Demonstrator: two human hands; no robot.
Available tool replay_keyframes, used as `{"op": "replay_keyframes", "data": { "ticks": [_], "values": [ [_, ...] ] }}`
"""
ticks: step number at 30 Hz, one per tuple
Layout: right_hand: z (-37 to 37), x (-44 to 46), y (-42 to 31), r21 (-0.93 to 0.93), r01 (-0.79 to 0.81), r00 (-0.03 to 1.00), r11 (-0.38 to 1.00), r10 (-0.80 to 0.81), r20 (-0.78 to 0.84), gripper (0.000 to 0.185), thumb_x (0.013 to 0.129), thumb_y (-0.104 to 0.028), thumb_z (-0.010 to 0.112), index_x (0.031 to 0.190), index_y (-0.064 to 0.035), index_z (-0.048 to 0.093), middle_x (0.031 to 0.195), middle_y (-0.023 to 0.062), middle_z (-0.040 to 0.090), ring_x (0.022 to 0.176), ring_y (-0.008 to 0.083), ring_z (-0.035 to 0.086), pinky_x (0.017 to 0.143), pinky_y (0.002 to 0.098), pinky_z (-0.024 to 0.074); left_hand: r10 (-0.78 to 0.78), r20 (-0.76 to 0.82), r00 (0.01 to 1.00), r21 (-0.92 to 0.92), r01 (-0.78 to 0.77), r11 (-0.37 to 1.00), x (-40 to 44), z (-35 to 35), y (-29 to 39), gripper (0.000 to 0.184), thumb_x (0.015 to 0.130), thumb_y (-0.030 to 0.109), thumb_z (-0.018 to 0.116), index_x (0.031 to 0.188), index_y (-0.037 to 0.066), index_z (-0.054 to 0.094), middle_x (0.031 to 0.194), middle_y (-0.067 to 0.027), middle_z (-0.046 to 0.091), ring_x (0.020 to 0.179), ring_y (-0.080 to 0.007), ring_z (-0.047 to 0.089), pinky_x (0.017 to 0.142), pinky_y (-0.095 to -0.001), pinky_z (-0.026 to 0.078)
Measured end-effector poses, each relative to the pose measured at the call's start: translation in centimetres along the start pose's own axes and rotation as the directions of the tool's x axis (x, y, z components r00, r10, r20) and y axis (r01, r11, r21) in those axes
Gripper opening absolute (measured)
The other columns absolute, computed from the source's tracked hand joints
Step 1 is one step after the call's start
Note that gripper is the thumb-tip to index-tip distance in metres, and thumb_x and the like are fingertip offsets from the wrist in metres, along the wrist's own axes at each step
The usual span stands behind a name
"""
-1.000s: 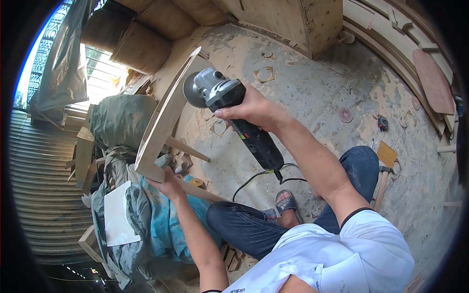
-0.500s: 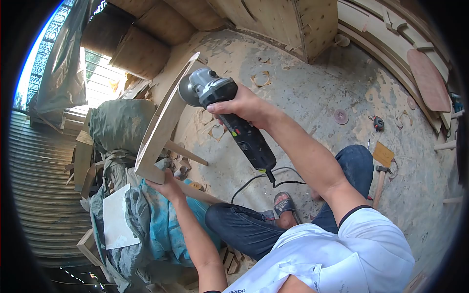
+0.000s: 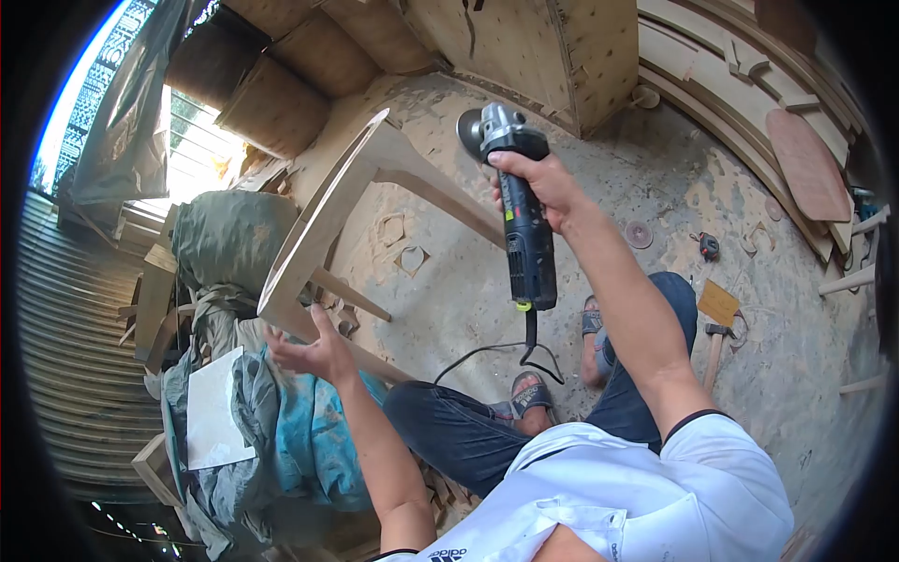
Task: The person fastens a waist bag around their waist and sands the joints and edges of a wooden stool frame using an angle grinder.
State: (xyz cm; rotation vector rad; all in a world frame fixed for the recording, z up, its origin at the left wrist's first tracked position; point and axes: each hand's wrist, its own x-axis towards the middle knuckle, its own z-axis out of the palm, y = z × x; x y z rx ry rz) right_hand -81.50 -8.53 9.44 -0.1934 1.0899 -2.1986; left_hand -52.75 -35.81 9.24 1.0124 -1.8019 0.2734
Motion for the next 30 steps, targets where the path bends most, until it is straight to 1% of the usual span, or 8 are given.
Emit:
{"op": "replay_keyframes", "data": {
  "ticks": [2,5,9,15,18,20,24,30],
  "values": [
    [0.2,-2.3,-2.3,-0.064,0.104,0.993,0.993,-0.107,-0.048,0.033,0.083,-0.015,0.082,0.102,0.0005,0.061,0.077,0.0105,0.066,0.062,0.0182,0.067,0.056,0.033,0.0598,0.326,-0.064,0.943,-0.163,-0.332,0.929,3.2,-0.4,3.3,0.07,0.084,0.043,0.08,0.138,0.006,0.054,0.13,-0.0184,0.059,0.115,-0.0357,0.059,0.101,-0.0481,0.043],
    [-1.2,-4.8,-4.6,-0.071,0.153,0.988,0.986,-0.154,-0.012,0.034,0.085,-0.016,0.081,0.105,0.0009,0.061,0.081,0.0121,0.067,0.065,0.0189,0.069,0.058,0.0331,0.0618,0.392,0.387,0.834,-0.316,-0.28,0.906,10.1,1.0,8.6,0.076,0.079,0.053,0.081,0.133,0.003,0.061,0.13,-0.0213,0.064,0.123,-0.0364,0.06,0.103,-0.0461,0.045],
    [-4.4,-6.6,-4.7,-0.067,0.197,0.979,0.978,-0.2,-0.043,0.035,0.086,-0.016,0.081,0.108,0.0026,0.06,0.083,0.0139,0.068,0.066,0.0199,0.069,0.058,0.0327,0.0627,0.346,0.868,0.356,-0.255,-0.277,0.926,13.5,3.9,13.5,0.092,0.075,0.059,0.079,0.14,-0.001,0.056,0.129,-0.0274,0.065,0.124,-0.0378,0.062,0.102,-0.0442,0.049],
    [-8.3,-7.3,-4.3,-0.029,0.155,0.983,0.987,-0.157,-0.093,0.037,0.086,-0.016,0.081,0.108,0.0043,0.061,0.083,0.0138,0.068,0.068,0.0203,0.07,0.061,0.033,0.0633,0.172,0.941,0.291,-0.182,0.009,0.983,12.8,3.4,16.2,0.079,0.074,0.038,0.082,0.136,-0.005,0.058,0.093,-0.0165,0.071,0.09,-0.0236,0.069,0.083,-0.0362,0.054],
    [-8.7,-8.3,-5.3,-0.054,0.203,0.967,0.978,-0.209,-0.147,0.036,0.086,-0.016,0.081,0.108,0.0042,0.062,0.083,0.0138,0.068,0.069,0.0201,0.07,0.061,0.0326,0.0629,0.327,0.917,0.23,-0.325,-0.049,0.945,11.5,2.7,15.2,0.069,0.073,0.029,0.08,0.132,-0.003,0.062,0.087,-0.0129,0.072,0.081,-0.0208,0.07,0.076,-0.0335,0.055],
    [-9.3,-8.3,-5.6,-0.026,0.25,0.956,0.968,-0.251,-0.149,0.037,0.085,-0.018,0.082,0.108,0.004,0.062,0.086,0.0143,0.069,0.07,0.0203,0.07,0.061,0.0329,0.0631,0.399,0.853,0.338,-0.386,-0.107,0.916,9.0,0.9,15.3,0.07,0.07,0.023,0.079,0.135,0.002,0.062,0.088,-0.0139,0.074,0.079,-0.0191,0.072,0.078,-0.032,0.056],
    [-9.2,-8.9,-6.7,-0.004,0.305,0.941,0.952,-0.302,-0.153,0.038,0.085,-0.019,0.082,0.108,0.0032,0.063,0.085,0.0135,0.069,0.07,0.0192,0.07,0.061,0.0324,0.0626,0.422,0.849,0.318,-0.404,-0.124,0.906,5.3,-1.4,14.6,0.083,0.066,0.02,0.078,0.144,0.007,0.054,0.093,-0.0213,0.075,0.086,-0.0265,0.075,0.081,-0.0363,0.057],
    [-8.1,-9.3,-6.5,0.028,0.295,0.946,0.955,-0.287,-0.15,0.036,0.083,-0.017,0.083,0.108,0.0014,0.063,0.082,0.0126,0.068,0.069,0.0183,0.07,0.06,0.0319,0.0621,0.656,0.692,0.301,-0.527,-0.411,0.744,0.3,-2.6,9.9,0.088,0.064,0.019,0.079,0.147,0.026,0.051,0.105,-0.0213,0.068,0.092,-0.0414,0.069,0.082,-0.0491,0.055]
  ]
}}
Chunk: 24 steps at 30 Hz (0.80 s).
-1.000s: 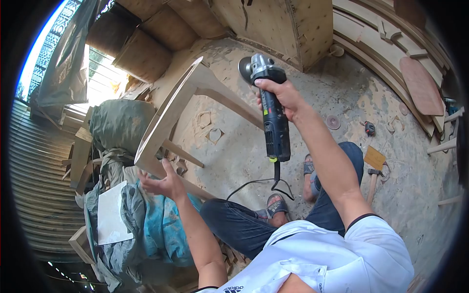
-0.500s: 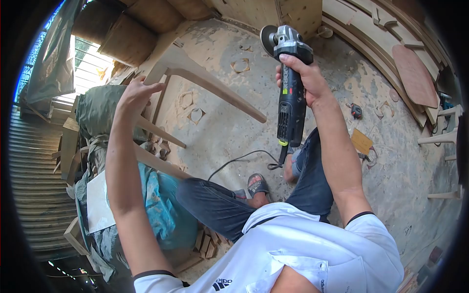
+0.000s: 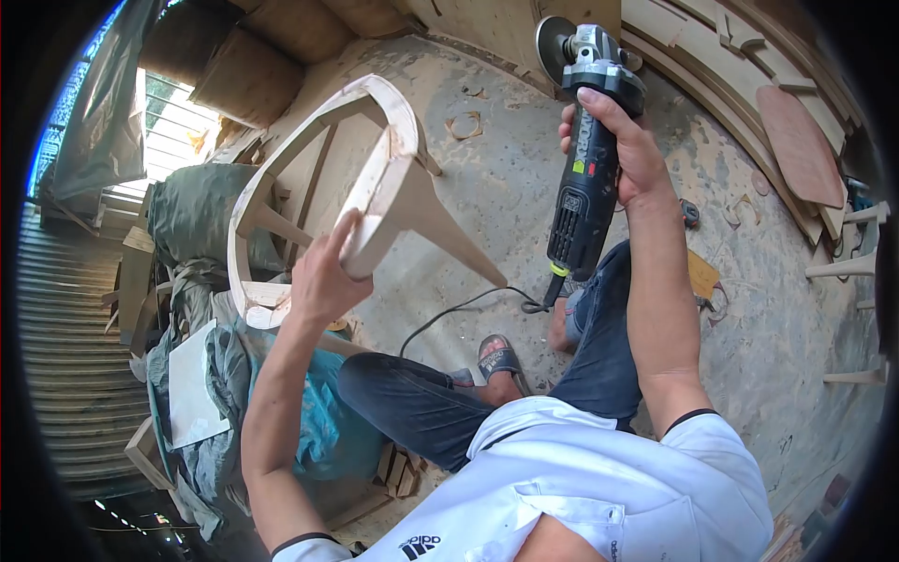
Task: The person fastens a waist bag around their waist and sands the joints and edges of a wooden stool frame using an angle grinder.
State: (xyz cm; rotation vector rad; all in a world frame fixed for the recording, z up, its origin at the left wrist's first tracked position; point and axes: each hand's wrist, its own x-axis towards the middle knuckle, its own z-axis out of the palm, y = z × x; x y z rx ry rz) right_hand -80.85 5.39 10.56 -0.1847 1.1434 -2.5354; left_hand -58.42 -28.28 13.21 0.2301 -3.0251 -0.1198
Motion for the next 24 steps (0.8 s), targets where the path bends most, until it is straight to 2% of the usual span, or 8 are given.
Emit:
{"op": "replay_keyframes", "data": {
  "ticks": [4,8,12,13,16,18,20,24],
  "values": [
    [0.7,0.4,1.0,-0.018,-0.025,0.999,1.0,0.026,0.033,0.041,0.087,-0.022,0.08,0.112,0.0037,0.061,0.088,0.0139,0.069,0.073,0.02,0.071,0.063,0.033,0.0637,0.038,0.028,0.999,0.06,-0.04,0.997,-2.3,0.1,-3.8,0.091,0.062,0.019,0.079,0.147,0.029,0.05,0.098,-0.017,0.065,0.087,-0.0398,0.068,0.076,-0.0481,0.056],
    [1.6,0.7,1.9,-0.008,-0.052,0.997,0.999,0.052,0.049,0.04,0.087,-0.019,0.081,0.112,0.0036,0.06,0.087,0.0145,0.068,0.072,0.021,0.071,0.062,0.034,0.0638,0.164,0.02,0.986,0.095,-0.165,0.982,-3.2,-0.3,-8.6,0.086,0.061,0.018,0.078,0.143,0.027,0.054,0.096,-0.0146,0.064,0.085,-0.0388,0.068,0.075,-0.0485,0.056],
    [2.8,0.6,2.8,0.002,-0.068,0.996,0.998,0.068,0.066,0.04,0.086,-0.018,0.081,0.112,0.0035,0.059,0.086,0.0149,0.068,0.072,0.0215,0.07,0.062,0.0347,0.0636,0.152,0.036,0.988,0.094,-0.154,0.983,-2.8,-1.1,-12.9,0.093,0.056,0.021,0.085,0.143,0.026,0.054,0.104,-0.0144,0.065,0.09,-0.0395,0.068,0.079,-0.0487,0.056],
    [3.0,0.6,2.9,-0.018,-0.07,0.995,0.997,0.071,0.072,0.04,0.086,-0.018,0.081,0.113,0.0034,0.06,0.087,0.0149,0.068,0.072,0.0215,0.071,0.062,0.0347,0.0636,0.104,0.056,0.993,0.105,-0.109,0.988,-2.6,-1.3,-14.1,0.099,0.053,0.022,0.088,0.145,0.027,0.052,0.108,-0.0146,0.064,0.094,-0.0395,0.068,0.082,-0.049,0.056],
    [3.2,0.7,3.4,-0.053,-0.066,0.994,0.996,0.07,0.089,0.041,0.087,-0.018,0.081,0.114,0.0036,0.06,0.087,0.0151,0.068,0.073,0.0216,0.071,0.063,0.0344,0.0638,0.102,-0.031,0.994,0.046,-0.101,0.994,-1.9,-1.2,-16.9,0.1,0.056,0.02,0.087,0.149,0.027,0.049,0.11,-0.0145,0.064,0.097,-0.0406,0.067,0.085,-0.0492,0.056],
    [3.0,0.8,3.9,-0.077,-0.081,0.992,0.994,0.089,0.094,0.041,0.087,-0.019,0.08,0.115,0.0043,0.06,0.088,0.0152,0.068,0.075,0.022,0.071,0.064,0.0343,0.0639,0.04,-0.05,0.998,0.031,-0.039,0.999,-1.3,0.4,-17.4,0.098,0.058,0.02,0.084,0.149,0.027,0.049,0.111,-0.0148,0.064,0.098,-0.0408,0.067,0.085,-0.0492,0.056],
    [3.2,0.7,4.0,-0.058,-0.078,0.994,0.995,0.082,0.073,0.032,0.086,-0.015,0.08,0.106,0.0022,0.064,0.082,0.0125,0.069,0.068,0.0199,0.07,0.06,0.0331,0.0625,0.011,-0.049,0.999,0.057,-0.008,0.998,-0.3,2.3,-15.2,0.09,0.063,0.022,0.08,0.148,0.027,0.05,0.109,-0.0158,0.065,0.096,-0.0403,0.067,0.082,-0.0488,0.056],
    [2.5,1.0,3.8,-0.12,-0.073,0.995,0.99,0.08,0.06,0.032,0.086,-0.017,0.08,0.106,0.0024,0.064,0.083,0.0129,0.069,0.07,0.02,0.071,0.061,0.033,0.0626,0.016,-0.161,0.987,-0.031,-0.022,0.999,1.3,8.5,-11.6,0.086,0.065,0.028,0.081,0.146,0.027,0.051,0.106,-0.0154,0.064,0.095,-0.04,0.067,0.079,-0.0499,0.056]
  ]
}}
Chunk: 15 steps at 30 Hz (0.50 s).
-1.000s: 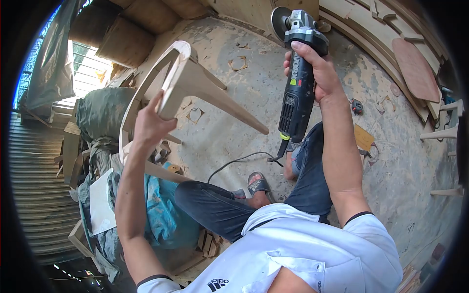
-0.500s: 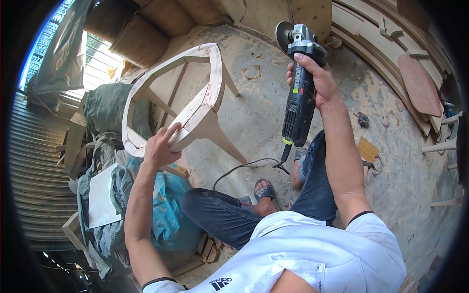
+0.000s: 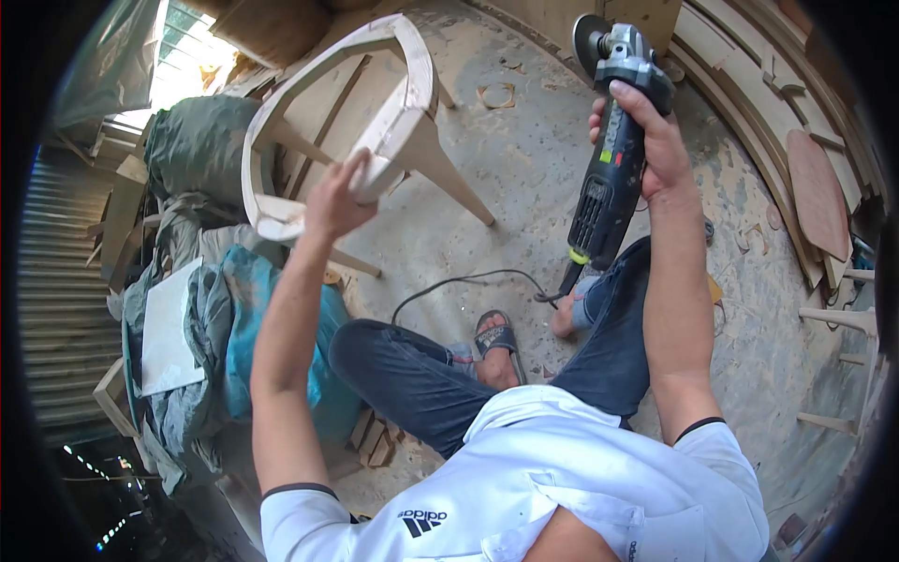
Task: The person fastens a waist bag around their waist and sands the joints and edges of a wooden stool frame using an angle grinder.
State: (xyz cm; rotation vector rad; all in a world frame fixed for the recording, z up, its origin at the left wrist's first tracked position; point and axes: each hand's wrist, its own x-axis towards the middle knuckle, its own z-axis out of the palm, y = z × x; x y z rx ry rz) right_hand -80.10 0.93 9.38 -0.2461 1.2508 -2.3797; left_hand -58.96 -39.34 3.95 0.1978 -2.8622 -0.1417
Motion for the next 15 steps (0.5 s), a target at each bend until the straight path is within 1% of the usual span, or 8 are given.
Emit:
{"op": "replay_keyframes", "data": {
  "ticks": [1,2,4,7,8,10,13,15],
  "values": [
    [-0.2,-0.1,-0.1,0.0,-0.004,1.0,1.0,0.004,-0.018,0.032,0.086,-0.016,0.08,0.106,0.0022,0.064,0.083,0.0127,0.069,0.069,0.0198,0.07,0.06,0.0329,0.0622,-0.08,0.069,0.994,0.051,0.077,0.996,0.5,0.0,1.9,0.088,0.066,0.037,0.084,0.147,0.029,0.05,0.11,-0.0151,0.064,0.096,-0.0402,0.068,0.08,-0.0507,0.056],
    [-0.4,-0.2,-0.2,0.008,-0.009,0.999,1.0,0.009,-0.036,0.032,0.086,-0.016,0.08,0.106,0.0021,0.064,0.083,0.0126,0.069,0.069,0.0196,0.07,0.06,0.033,0.062,-0.114,0.063,0.991,-0.053,0.117,0.992,1.1,-0.2,2.7,0.093,0.067,0.054,0.084,0.148,0.026,0.049,0.117,-0.0157,0.064,0.104,-0.0388,0.067,0.087,-0.0505,0.055],
    [-0.6,-0.3,-0.4,0.029,-0.024,0.997,0.999,0.026,-0.072,0.031,0.086,-0.015,0.08,0.106,0.0019,0.065,0.082,0.0123,0.069,0.068,0.0194,0.07,0.059,0.0332,0.0617,-0.227,0.027,0.973,-0.121,0.229,0.966,3.1,0.5,3.7,0.102,0.066,0.068,0.079,0.149,0.017,0.049,0.123,-0.0169,0.064,0.113,-0.0374,0.065,0.095,-0.0491,0.052],
    [-1.2,0.0,-0.3,0.03,-0.016,0.997,0.999,0.018,-0.073,0.036,0.086,-0.018,0.081,0.108,0.003,0.063,0.085,0.0131,0.068,0.07,0.0206,0.07,0.062,0.0337,0.0621,-0.339,0.062,0.939,0.044,0.336,0.941,8.6,1.7,6.0,0.104,0.063,0.058,0.084,0.145,0.004,0.05,0.126,-0.0212,0.064,0.115,-0.0361,0.065,0.098,-0.0439,0.05],
    [-1.6,-0.1,-0.3,0.025,-0.024,0.997,0.999,0.026,-0.07,0.039,0.086,-0.02,0.081,0.11,0.0039,0.062,0.087,0.0136,0.068,0.072,0.0213,0.07,0.063,0.0337,0.0624,-0.377,0.094,0.922,-0.001,0.378,0.926,10.2,2.3,6.4,0.103,0.063,0.057,0.084,0.143,0.001,0.051,0.125,-0.0219,0.065,0.115,-0.0355,0.065,0.099,-0.0427,0.05],
    [-1.6,-0.3,-0.5,-0.007,-0.014,0.997,1.0,0.013,-0.076,0.037,0.086,-0.02,0.081,0.108,0.0028,0.063,0.086,0.0134,0.069,0.072,0.0211,0.071,0.062,0.0335,0.0619,-0.451,0.169,0.876,-0.076,0.468,0.88,12.4,3.6,7.1,0.1,0.062,0.054,0.084,0.138,-0.005,0.054,0.121,-0.0234,0.067,0.115,-0.0344,0.066,0.1,-0.0405,0.049],
    [-2.1,-0.6,-0.8,-0.014,0.005,0.998,1.0,-0.006,-0.059,0.036,0.086,-0.02,0.081,0.107,0.0024,0.063,0.087,0.0138,0.069,0.071,0.0207,0.071,0.062,0.0336,0.0622,-0.463,0.226,0.857,-0.13,0.497,0.858,11.6,2.9,7.7,0.085,0.059,0.055,0.081,0.125,0.005,0.062,0.119,-0.0195,0.068,0.116,-0.0316,0.065,0.097,-0.0435,0.051],
    [-2.3,-0.5,-0.8,0.008,0.034,0.999,0.999,-0.034,-0.043,0.036,0.086,-0.02,0.081,0.107,0.0028,0.063,0.087,0.0139,0.069,0.071,0.0206,0.071,0.063,0.0339,0.0626,-0.381,0.201,0.903,-0.167,0.414,0.895,9.8,2.4,9.0,0.093,0.059,0.049,0.084,0.132,-0.002,0.058,0.119,-0.0218,0.068,0.113,-0.0323,0.066,0.097,-0.0409,0.05]
  ]
}}
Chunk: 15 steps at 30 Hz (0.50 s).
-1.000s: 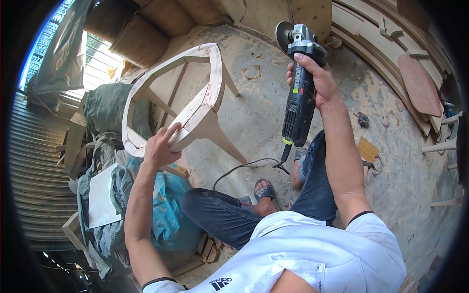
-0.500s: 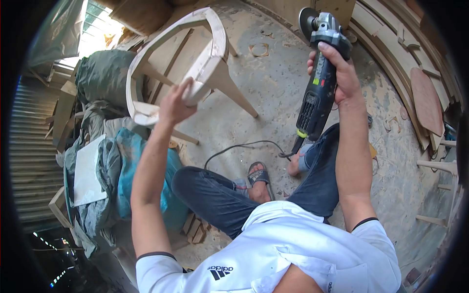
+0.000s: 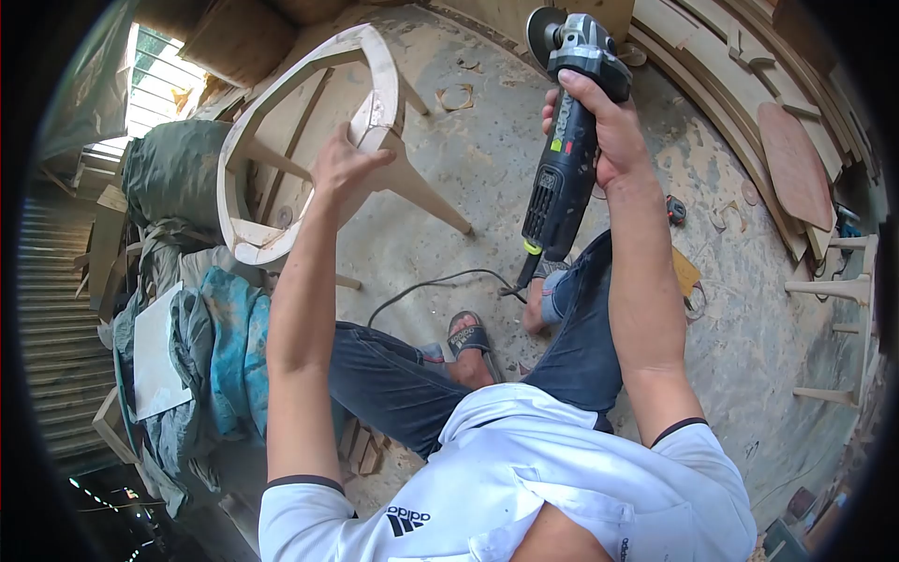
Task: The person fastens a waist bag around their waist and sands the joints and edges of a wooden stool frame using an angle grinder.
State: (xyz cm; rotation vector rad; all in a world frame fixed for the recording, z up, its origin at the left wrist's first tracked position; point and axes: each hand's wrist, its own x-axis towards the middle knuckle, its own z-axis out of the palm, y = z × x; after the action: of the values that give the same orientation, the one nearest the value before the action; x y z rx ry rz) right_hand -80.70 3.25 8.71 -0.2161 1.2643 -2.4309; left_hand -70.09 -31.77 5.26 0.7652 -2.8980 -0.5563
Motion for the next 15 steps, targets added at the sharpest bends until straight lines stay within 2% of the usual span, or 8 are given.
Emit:
{"op": "replay_keyframes", "data": {
  "ticks": [1,4,5,6,9,11,12,15],
  "values": [
    [-0.1,0.1,0.0,0.008,0.013,1.0,1.0,-0.014,0.011,0.037,0.086,-0.021,0.081,0.107,0.003,0.063,0.087,0.0139,0.069,0.072,0.0205,0.071,0.063,0.034,0.0629,0.046,-0.008,0.999,-0.012,-0.046,0.999,-1.1,0.1,0.5,0.097,0.058,0.046,0.085,0.135,-0.006,0.056,0.119,-0.023,0.069,0.112,-0.0326,0.067,0.098,-0.0396,0.05],
    [-0.1,0.3,-0.1,0.065,0.007,0.999,0.998,-0.009,0.039,0.033,0.085,-0.017,0.081,0.106,0.0021,0.063,0.082,0.0139,0.069,0.069,0.0218,0.07,0.062,0.0359,0.0631,0.126,0.041,0.991,-0.016,-0.125,0.992,-4.2,0.4,2.0,0.101,0.057,0.045,0.085,0.139,-0.005,0.054,0.124,-0.023,0.067,0.116,-0.0326,0.065,0.101,-0.0385,0.048],
    [-0.1,0.5,0.0,0.095,-0.004,0.999,0.995,0.0,0.046,0.031,0.084,-0.014,0.081,0.105,0.001,0.064,0.08,0.0137,0.068,0.066,0.0219,0.07,0.06,0.0367,0.0629,0.161,0.035,0.986,-0.035,-0.16,0.987,-4.9,0.7,2.2,0.1,0.056,0.047,0.084,0.138,-0.003,0.055,0.123,-0.0212,0.067,0.116,-0.0326,0.064,0.101,-0.039,0.049],
    [-0.6,0.7,0.2,0.063,-0.009,0.996,0.998,0.003,0.094,0.041,0.086,-0.024,0.081,0.106,0.0063,0.062,0.089,0.015,0.069,0.075,0.0241,0.072,0.069,0.0345,0.0642,0.194,0.029,0.98,-0.054,-0.193,0.98,-5.5,1.2,2.4,0.1,0.056,0.049,0.084,0.138,-0.001,0.056,0.122,-0.0195,0.067,0.116,-0.0326,0.064,0.1,-0.0395,0.049],
    [-1.3,1.6,0.3,0.168,-0.153,0.978,0.974,0.125,0.165,0.042,0.087,-0.024,0.08,0.106,0.0074,0.06,0.091,0.0151,0.068,0.077,0.0244,0.072,0.07,0.035,0.0647,0.297,0.02,0.955,-0.04,-0.296,0.954,-7.2,1.7,3.1,0.101,0.055,0.053,0.082,0.138,0.002,0.056,0.123,-0.017,0.066,0.117,-0.0327,0.063,0.099,-0.0407,0.05],
    [-1.0,1.7,0.4,0.219,-0.154,0.974,0.964,0.111,0.196,0.043,0.088,-0.023,0.08,0.108,0.0088,0.057,0.093,0.0159,0.067,0.079,0.0256,0.072,0.072,0.035,0.0652,0.36,0.015,0.933,-0.029,-0.359,0.933,-7.1,1.9,2.9,0.102,0.056,0.056,0.082,0.138,0.002,0.056,0.123,-0.0169,0.066,0.117,-0.033,0.063,0.099,-0.0407,0.05],
    [-0.9,1.6,0.4,0.238,-0.158,0.973,0.958,0.11,0.203,0.044,0.088,-0.022,0.08,0.108,0.0089,0.057,0.093,0.0162,0.067,0.08,0.0258,0.072,0.072,0.035,0.0653,0.405,-0.048,0.913,-0.013,-0.406,0.914,-7.4,2.0,3.0,0.098,0.062,0.064,0.08,0.135,0.002,0.059,0.123,-0.016,0.067,0.115,-0.0331,0.064,0.097,-0.0408,0.05],
    [-0.9,1.7,0.6,0.251,-0.191,0.962,0.949,0.13,0.241,0.043,0.088,-0.021,0.08,0.109,0.0088,0.056,0.092,0.0167,0.066,0.08,0.0258,0.071,0.072,0.0349,0.0653,0.263,-0.024,0.965,-0.055,-0.264,0.963,-7.4,1.9,3.8,0.094,0.068,0.071,0.074,0.132,0.003,0.062,0.124,-0.015,0.067,0.113,-0.033,0.065,0.097,-0.0417,0.049]
  ]
}}
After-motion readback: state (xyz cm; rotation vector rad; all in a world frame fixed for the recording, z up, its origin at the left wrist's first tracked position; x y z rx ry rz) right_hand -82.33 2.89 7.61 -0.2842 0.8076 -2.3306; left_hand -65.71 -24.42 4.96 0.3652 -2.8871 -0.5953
